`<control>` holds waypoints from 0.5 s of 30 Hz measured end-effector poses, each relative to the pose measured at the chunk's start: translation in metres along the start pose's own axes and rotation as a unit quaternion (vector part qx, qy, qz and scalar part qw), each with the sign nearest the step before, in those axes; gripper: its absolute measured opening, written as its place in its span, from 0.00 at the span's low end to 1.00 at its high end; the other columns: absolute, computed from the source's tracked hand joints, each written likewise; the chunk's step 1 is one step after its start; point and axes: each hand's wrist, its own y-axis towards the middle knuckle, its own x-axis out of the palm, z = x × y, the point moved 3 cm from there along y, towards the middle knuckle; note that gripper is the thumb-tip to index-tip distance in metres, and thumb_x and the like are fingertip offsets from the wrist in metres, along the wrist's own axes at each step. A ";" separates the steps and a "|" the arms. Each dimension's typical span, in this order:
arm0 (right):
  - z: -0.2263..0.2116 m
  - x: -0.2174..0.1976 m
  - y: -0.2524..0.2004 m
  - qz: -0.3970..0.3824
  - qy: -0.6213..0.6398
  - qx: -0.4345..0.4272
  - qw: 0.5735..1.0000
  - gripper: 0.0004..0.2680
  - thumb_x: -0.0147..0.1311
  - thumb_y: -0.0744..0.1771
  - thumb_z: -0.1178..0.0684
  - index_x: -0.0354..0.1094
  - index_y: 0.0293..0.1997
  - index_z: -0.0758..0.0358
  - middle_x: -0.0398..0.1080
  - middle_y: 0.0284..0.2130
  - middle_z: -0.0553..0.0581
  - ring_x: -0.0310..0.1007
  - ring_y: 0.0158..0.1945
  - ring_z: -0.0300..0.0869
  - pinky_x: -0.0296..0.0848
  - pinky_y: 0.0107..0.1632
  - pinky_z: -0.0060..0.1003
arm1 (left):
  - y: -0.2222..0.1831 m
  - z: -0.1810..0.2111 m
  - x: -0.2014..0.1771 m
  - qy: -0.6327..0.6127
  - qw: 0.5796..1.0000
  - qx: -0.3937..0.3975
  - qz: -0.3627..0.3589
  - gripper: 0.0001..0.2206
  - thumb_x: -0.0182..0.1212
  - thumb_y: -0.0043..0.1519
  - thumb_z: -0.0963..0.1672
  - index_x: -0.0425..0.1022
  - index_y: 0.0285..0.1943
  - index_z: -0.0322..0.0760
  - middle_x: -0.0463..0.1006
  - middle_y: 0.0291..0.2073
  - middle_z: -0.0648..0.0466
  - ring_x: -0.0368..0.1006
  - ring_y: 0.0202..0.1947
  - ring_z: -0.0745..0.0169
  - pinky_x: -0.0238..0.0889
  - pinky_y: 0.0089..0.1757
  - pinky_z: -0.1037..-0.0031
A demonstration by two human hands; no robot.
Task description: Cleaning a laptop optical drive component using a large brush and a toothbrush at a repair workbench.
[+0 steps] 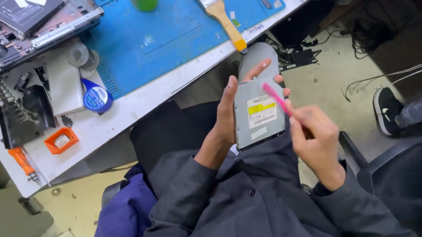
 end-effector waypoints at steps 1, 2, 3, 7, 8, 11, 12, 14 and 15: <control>-0.003 0.003 -0.001 -0.001 -0.001 0.000 1.000 0.10 0.55 0.66 0.69 0.79 0.49 0.67 0.71 0.30 0.62 0.73 0.31 0.59 0.73 0.37 0.40 | 0.001 -0.001 -0.003 -0.001 1.000 0.001 0.000 0.42 0.43 0.68 0.64 0.42 0.84 0.42 0.66 0.69 0.38 0.71 0.64 0.41 0.67 0.60 0.52; -0.006 0.005 -0.002 -0.006 0.002 0.002 1.000 0.08 0.56 0.66 0.68 0.79 0.46 0.66 0.71 0.30 0.61 0.73 0.31 0.60 0.73 0.37 0.41 | 0.001 -0.004 -0.006 0.006 1.000 0.008 0.003 0.42 0.44 0.68 0.64 0.42 0.84 0.42 0.66 0.69 0.37 0.71 0.64 0.40 0.67 0.60 0.51; -0.009 0.007 -0.004 -0.010 0.004 0.004 1.000 0.06 0.57 0.66 0.67 0.79 0.42 0.66 0.71 0.30 0.60 0.73 0.31 0.60 0.73 0.37 0.42 | 0.000 -0.007 -0.009 0.014 1.000 0.015 0.006 0.42 0.45 0.68 0.64 0.42 0.84 0.41 0.66 0.69 0.36 0.72 0.63 0.40 0.68 0.59 0.49; -0.023 0.014 -0.002 -0.017 0.027 0.005 0.999 0.07 0.60 0.65 0.65 0.80 0.42 0.61 0.74 0.30 0.55 0.75 0.32 0.55 0.73 0.38 0.35 | 0.000 -0.015 -0.003 0.017 0.999 0.044 0.024 0.39 0.44 0.71 0.61 0.42 0.84 0.37 0.71 0.61 0.38 0.76 0.58 0.46 0.73 0.54 0.57; -0.018 0.010 0.002 -0.006 0.018 0.006 1.000 0.08 0.57 0.67 0.68 0.79 0.47 0.65 0.72 0.31 0.58 0.74 0.33 0.57 0.72 0.39 0.36 | -0.003 -0.020 -0.007 0.038 0.998 0.050 0.031 0.37 0.46 0.72 0.59 0.43 0.84 0.39 0.72 0.61 0.39 0.76 0.57 0.48 0.72 0.55 0.57; -0.026 0.013 -0.010 -0.006 0.027 0.014 1.000 0.10 0.55 0.68 0.68 0.79 0.51 0.67 0.72 0.31 0.61 0.73 0.32 0.59 0.71 0.37 0.37 | -0.008 -0.024 0.003 0.085 0.993 0.065 0.048 0.37 0.49 0.71 0.59 0.45 0.84 0.39 0.73 0.60 0.41 0.77 0.57 0.52 0.72 0.55 0.60; -0.030 0.020 -0.015 -0.006 0.042 0.021 0.999 0.10 0.56 0.68 0.66 0.79 0.52 0.65 0.73 0.31 0.60 0.73 0.31 0.58 0.70 0.34 0.36 | -0.006 -0.019 0.009 0.115 0.990 0.066 0.048 0.39 0.51 0.70 0.60 0.46 0.84 0.37 0.74 0.59 0.41 0.77 0.57 0.54 0.72 0.55 0.63; -0.021 0.009 -0.005 0.002 0.040 0.023 0.999 0.08 0.55 0.69 0.68 0.78 0.50 0.70 0.72 0.30 0.63 0.71 0.31 0.61 0.68 0.34 0.40 | -0.007 -0.019 0.012 0.128 0.988 0.068 0.054 0.39 0.52 0.70 0.60 0.49 0.84 0.38 0.73 0.59 0.41 0.76 0.57 0.55 0.72 0.56 0.63; -0.016 0.004 -0.002 0.012 0.032 0.031 0.999 0.07 0.54 0.70 0.69 0.77 0.49 0.74 0.71 0.30 0.66 0.70 0.31 0.63 0.66 0.34 0.43 | -0.008 -0.020 0.013 0.135 0.987 0.063 0.058 0.38 0.52 0.70 0.60 0.51 0.84 0.40 0.73 0.60 0.41 0.75 0.57 0.56 0.71 0.56 0.64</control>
